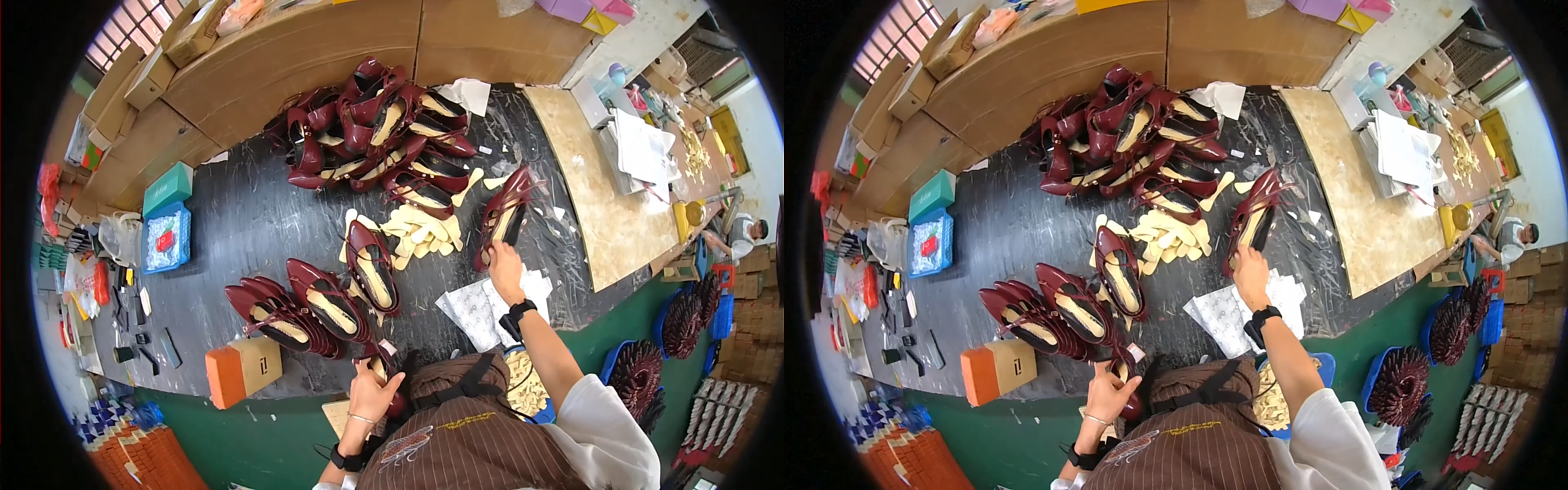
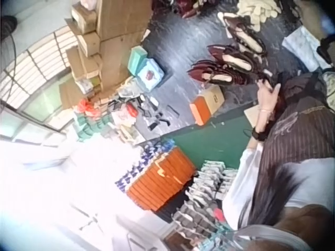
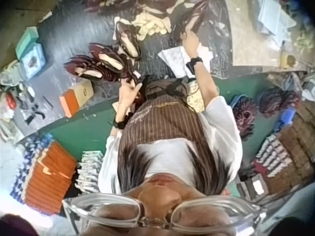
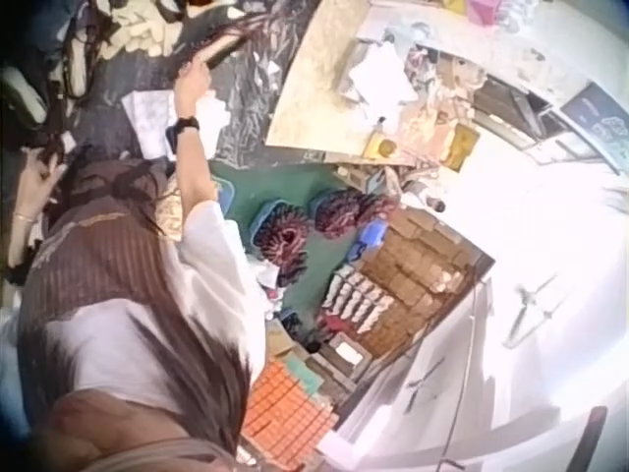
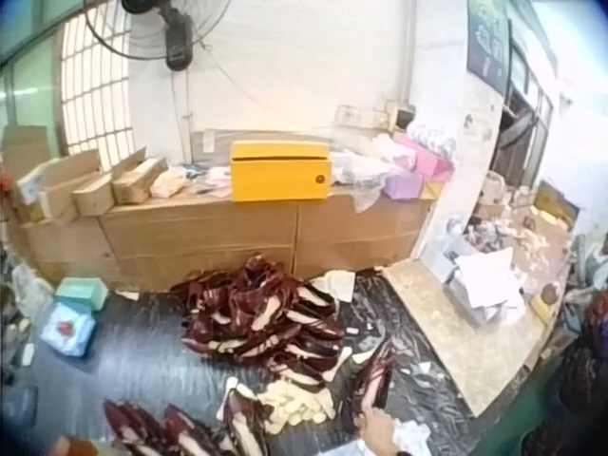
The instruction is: The recorder is inspecting and sorting high-heeled shoes on a workbench, checking quality and preparing them for further processing.
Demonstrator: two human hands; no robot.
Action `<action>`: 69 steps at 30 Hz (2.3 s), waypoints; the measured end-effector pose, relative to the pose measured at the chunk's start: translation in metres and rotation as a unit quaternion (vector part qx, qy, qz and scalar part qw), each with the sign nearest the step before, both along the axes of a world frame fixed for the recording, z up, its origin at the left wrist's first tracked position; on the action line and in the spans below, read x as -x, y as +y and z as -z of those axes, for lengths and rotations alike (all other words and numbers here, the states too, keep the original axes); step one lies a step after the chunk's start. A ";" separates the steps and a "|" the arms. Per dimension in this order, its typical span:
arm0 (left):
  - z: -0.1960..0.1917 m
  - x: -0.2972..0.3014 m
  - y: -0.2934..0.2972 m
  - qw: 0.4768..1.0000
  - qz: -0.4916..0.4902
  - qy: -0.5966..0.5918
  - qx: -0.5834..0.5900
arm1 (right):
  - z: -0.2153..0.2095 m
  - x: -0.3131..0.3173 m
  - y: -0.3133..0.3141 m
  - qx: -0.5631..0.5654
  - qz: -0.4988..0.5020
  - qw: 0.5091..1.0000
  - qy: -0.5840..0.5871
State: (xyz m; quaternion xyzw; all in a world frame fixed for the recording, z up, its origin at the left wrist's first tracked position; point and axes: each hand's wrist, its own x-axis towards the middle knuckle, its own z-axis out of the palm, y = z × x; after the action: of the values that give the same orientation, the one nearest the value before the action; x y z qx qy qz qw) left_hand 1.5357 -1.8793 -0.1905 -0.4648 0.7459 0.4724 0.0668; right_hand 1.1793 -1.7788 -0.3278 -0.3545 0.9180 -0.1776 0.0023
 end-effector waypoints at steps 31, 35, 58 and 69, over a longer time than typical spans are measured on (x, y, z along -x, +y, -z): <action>0.153 0.109 -0.061 0.915 0.213 -0.093 0.331 | 0.011 0.030 -0.143 -0.038 -0.219 0.974 0.044; 0.148 0.115 -0.067 0.930 0.234 -0.082 0.273 | 0.032 0.052 -0.167 -0.124 -0.239 0.960 0.073; 0.105 0.083 -0.063 0.960 -0.245 0.134 0.021 | 0.018 -0.169 -0.108 0.096 -0.360 0.921 -0.113; 0.222 0.077 -0.074 0.966 -0.233 0.061 -0.096 | 0.031 0.085 -0.168 -0.063 -0.121 0.979 0.151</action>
State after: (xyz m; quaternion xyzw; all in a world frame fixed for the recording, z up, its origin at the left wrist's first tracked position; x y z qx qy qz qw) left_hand 1.4590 -1.9533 -0.4127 -0.5870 0.5711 0.5720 -0.0466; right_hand 1.0948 -1.9471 -0.3584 -0.4850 0.8674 -0.0625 -0.0924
